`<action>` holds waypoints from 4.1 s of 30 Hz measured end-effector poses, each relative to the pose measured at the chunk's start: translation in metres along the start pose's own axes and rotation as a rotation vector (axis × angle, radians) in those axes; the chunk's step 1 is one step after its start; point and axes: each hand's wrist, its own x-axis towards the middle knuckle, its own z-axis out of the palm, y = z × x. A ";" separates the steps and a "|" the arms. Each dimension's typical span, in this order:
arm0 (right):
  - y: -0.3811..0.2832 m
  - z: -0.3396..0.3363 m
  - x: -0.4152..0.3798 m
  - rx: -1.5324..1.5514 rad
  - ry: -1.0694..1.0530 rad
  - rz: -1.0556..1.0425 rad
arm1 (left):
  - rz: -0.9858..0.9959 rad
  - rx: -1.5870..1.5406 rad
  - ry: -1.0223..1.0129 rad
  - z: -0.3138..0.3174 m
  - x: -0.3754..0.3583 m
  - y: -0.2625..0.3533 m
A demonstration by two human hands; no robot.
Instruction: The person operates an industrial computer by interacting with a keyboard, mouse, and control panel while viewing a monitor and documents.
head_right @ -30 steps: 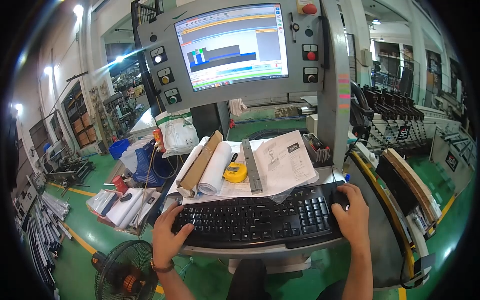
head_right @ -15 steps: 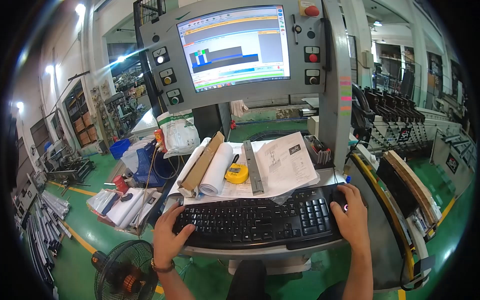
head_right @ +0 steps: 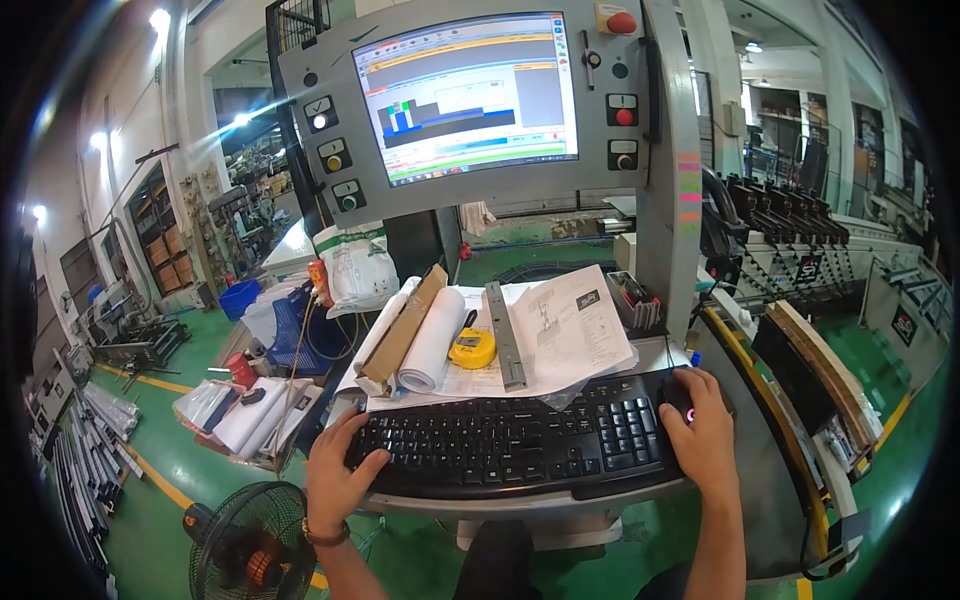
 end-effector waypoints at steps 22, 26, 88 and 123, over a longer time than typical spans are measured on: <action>0.017 0.004 0.002 0.020 0.036 -0.030 | -0.049 -0.112 -0.042 -0.003 0.003 -0.003; 0.019 0.005 0.002 0.043 0.051 -0.024 | -0.168 -0.335 -0.088 -0.007 0.004 -0.010; -0.006 -0.001 -0.002 -0.031 0.034 0.024 | 0.140 -0.755 0.475 0.052 0.452 -0.128; -0.007 -0.001 -0.002 -0.024 0.031 -0.018 | 0.163 -0.838 0.437 0.048 0.446 -0.124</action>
